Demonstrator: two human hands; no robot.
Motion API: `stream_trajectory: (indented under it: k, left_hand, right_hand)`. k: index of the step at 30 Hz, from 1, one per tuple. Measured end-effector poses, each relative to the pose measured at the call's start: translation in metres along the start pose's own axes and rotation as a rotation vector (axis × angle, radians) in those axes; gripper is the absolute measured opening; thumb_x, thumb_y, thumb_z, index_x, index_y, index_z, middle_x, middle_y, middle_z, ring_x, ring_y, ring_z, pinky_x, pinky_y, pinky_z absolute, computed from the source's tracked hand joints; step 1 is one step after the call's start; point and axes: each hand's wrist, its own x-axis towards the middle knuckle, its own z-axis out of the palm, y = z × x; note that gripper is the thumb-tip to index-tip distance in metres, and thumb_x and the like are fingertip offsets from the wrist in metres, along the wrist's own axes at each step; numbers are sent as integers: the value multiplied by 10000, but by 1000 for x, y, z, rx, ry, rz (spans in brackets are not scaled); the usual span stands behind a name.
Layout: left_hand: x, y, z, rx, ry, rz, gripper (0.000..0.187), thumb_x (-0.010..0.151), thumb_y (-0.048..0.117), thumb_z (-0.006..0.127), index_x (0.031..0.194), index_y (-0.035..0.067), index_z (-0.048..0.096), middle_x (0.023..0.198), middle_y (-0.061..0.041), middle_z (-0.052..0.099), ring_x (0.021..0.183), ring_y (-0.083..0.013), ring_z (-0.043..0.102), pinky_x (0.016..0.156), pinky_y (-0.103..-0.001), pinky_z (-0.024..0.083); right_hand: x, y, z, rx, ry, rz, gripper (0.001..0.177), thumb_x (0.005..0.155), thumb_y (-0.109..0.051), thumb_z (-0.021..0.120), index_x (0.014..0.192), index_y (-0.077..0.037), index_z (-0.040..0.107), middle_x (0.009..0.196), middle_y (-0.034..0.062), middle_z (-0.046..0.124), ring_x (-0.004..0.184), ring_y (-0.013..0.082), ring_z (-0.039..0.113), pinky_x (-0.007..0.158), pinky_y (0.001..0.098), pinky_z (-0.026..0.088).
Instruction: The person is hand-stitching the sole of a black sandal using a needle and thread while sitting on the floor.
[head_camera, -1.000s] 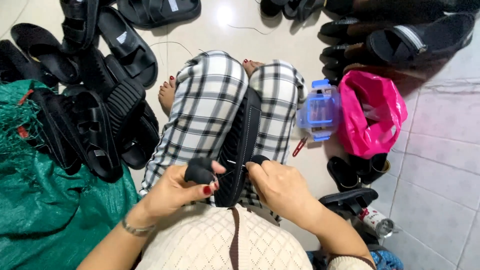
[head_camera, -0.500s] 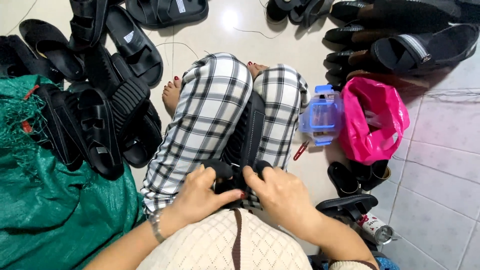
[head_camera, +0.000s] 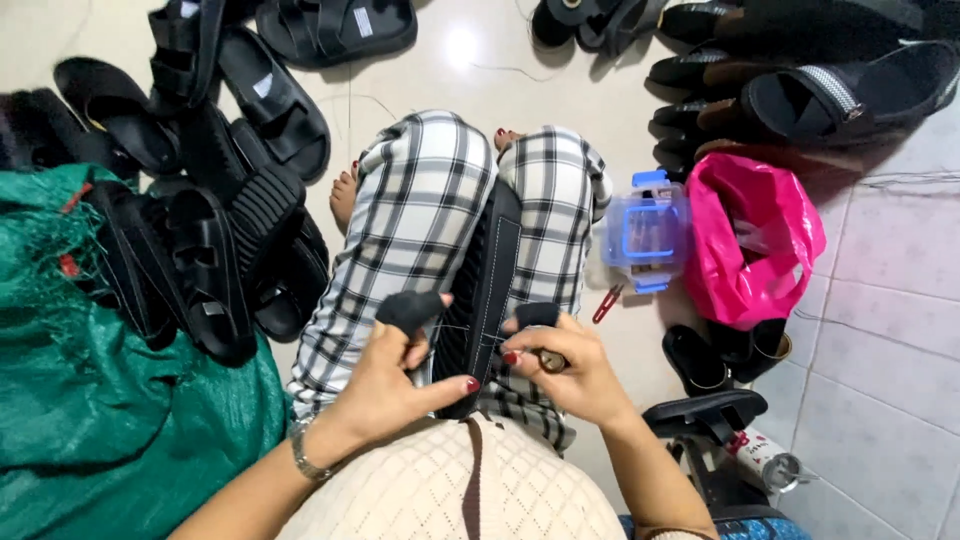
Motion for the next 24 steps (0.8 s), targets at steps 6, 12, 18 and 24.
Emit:
stream_trajectory:
  k: [6, 12, 18, 24]
  left_hand:
    - [3, 4, 16, 64, -25, 58, 746, 700, 236, 846, 1375, 91, 566, 1039, -43, 542, 767, -132, 531, 680, -243, 508]
    - [4, -11, 13, -65, 47, 111, 508, 797, 159, 787, 1285, 72, 677, 901, 0, 651, 617, -75, 478, 520, -195, 414]
    - [9, -44, 0, 288, 106, 469, 221, 922, 29, 599, 1117, 11, 700, 726, -63, 721, 480, -115, 575, 492, -199, 512]
    - [-8, -49, -100, 1056, 483, 170, 549, 880, 116, 719, 1406, -8, 622, 1197, -255, 620, 927, -414, 597, 830, -477, 462]
  right_hand:
    - [27, 3, -49, 506, -546, -196, 169, 756, -29, 631, 882, 2, 739, 912, 123, 757, 692, 170, 610, 634, 279, 463]
    - [23, -40, -34, -707, -371, -128, 370, 679, -66, 672, 1043, -130, 697, 683, 42, 713, 558, 265, 680, 493, 400, 491]
    - [5, -14, -26, -482, 405, -309, 229, 714, -23, 822, 920, -53, 726, 786, 11, 738, 540, 102, 567, 528, 262, 450]
    - [-24, 2, -100, -899, 777, -72, 325, 869, 172, 660, 1164, 56, 734, 1143, 185, 752, 776, 276, 556, 774, 375, 473]
